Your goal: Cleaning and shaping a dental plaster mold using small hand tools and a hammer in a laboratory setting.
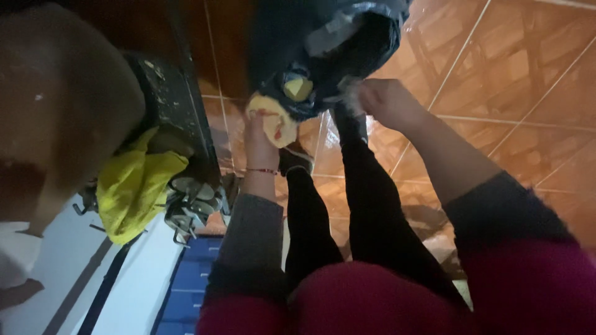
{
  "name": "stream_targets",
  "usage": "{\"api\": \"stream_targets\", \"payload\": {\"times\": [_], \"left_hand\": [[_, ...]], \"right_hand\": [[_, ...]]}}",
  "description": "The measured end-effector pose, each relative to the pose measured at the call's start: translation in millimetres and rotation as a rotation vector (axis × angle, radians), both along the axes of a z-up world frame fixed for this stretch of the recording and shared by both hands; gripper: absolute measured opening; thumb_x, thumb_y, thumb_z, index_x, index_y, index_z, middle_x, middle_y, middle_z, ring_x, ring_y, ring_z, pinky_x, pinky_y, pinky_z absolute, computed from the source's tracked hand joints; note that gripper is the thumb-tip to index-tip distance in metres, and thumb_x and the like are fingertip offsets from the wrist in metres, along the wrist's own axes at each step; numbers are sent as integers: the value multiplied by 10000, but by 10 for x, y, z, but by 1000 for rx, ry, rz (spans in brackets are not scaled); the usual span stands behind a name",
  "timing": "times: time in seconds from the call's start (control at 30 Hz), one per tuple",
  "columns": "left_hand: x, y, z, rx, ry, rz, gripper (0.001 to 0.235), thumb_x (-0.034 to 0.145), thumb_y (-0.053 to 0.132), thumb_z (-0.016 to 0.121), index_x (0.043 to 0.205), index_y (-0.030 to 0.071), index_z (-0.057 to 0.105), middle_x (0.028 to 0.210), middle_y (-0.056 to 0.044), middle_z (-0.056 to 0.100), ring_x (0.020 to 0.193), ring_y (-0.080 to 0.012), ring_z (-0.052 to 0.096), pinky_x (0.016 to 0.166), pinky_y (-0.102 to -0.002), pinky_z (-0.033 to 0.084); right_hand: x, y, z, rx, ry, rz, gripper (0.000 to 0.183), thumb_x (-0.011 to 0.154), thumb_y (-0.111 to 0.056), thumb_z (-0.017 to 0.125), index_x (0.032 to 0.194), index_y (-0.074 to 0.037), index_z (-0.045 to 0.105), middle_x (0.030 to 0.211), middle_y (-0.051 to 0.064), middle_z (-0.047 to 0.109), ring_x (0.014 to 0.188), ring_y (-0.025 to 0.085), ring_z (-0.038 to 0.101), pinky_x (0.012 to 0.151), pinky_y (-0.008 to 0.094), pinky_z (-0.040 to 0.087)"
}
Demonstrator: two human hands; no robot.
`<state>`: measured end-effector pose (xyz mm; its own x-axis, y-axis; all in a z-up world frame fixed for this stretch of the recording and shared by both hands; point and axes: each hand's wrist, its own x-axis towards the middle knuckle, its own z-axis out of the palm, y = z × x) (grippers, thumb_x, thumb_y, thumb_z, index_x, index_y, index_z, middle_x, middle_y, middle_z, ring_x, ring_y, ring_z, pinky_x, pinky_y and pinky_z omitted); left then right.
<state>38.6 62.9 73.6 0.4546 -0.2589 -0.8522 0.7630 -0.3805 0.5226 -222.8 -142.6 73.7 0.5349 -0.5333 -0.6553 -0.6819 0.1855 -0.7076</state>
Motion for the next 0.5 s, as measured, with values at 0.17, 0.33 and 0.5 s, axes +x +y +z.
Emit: {"api": "stream_targets", "payload": {"times": [0.17,0.33,0.5], "left_hand": [[-109,-353,317,-508,297,-12,650,1026,424,641,1536,80,431,1420,-145,589,1295,-300,589,1098,-447,513],[-132,-551,439,-621,302,-130,755,947,418,733,1542,65,431,1484,-182,566,1340,-306,589,1153,-432,500],[-275,-663,509,-656,244,-204,756,926,434,731,1510,31,469,1484,-211,582,1316,-314,609,1119,-438,534]], "right_hand": [[382,139,81,260,-143,210,337,998,-317,546,998,-26,716,784,95,705,700,195,673,666,345,545],[651,266,421,528,-59,170,461,968,-454,528,956,-41,731,761,87,701,683,207,683,647,339,566],[883,298,676,392,135,405,659,932,-668,612,929,-22,744,725,106,669,669,198,657,648,347,533]]}}
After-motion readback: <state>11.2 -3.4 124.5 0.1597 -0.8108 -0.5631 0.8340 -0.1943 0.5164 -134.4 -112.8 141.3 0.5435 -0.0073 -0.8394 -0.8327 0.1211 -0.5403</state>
